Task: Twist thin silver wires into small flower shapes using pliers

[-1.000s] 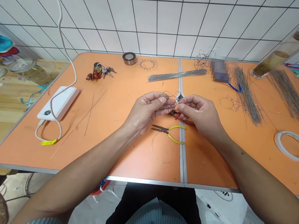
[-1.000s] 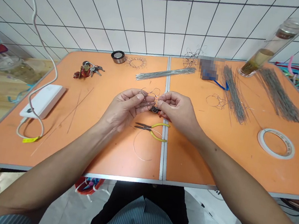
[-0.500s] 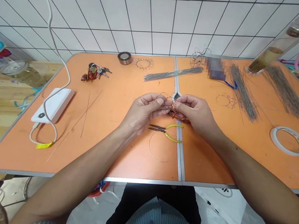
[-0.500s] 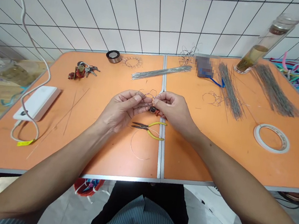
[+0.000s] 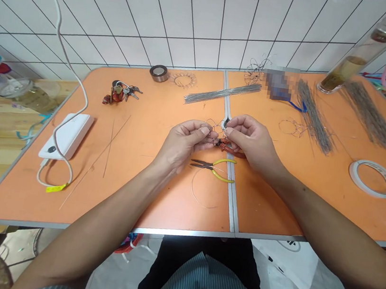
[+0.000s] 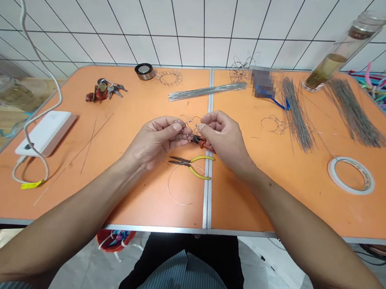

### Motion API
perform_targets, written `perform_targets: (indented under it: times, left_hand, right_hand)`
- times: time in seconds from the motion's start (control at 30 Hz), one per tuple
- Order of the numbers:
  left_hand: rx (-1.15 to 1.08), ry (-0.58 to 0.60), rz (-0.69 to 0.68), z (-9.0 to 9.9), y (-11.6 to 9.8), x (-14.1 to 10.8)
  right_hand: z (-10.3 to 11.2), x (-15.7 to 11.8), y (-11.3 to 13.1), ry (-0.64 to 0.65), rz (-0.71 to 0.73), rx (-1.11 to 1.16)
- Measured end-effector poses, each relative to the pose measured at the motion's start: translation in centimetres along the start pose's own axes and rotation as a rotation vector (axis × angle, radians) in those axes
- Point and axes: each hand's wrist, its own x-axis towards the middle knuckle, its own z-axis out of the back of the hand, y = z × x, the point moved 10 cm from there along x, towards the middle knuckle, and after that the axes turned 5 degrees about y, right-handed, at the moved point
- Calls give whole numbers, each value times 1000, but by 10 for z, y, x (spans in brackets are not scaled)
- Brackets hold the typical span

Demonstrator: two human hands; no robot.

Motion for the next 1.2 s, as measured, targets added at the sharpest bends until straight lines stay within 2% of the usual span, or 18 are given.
perform_targets:
  times: [0.33, 0.5, 0.7, 0.93, 1.2]
  left_hand:
    - [7, 33, -9, -2, 1, 0]
    - [38, 62, 24, -6, 3, -2]
    - [47, 56, 62, -7, 5, -3]
    - [43, 48, 89, -7, 7, -3]
    - [24, 72, 73, -9, 7, -4]
  right_hand:
    - [-2, 2, -5, 75, -24, -20]
    - [-5, 1, -1, 76, 8, -12]
    - [-6, 0, 2, 44, 10, 14]
    - [0, -2, 0, -18, -51, 3]
    - [2, -2, 1, -26, -33, 26]
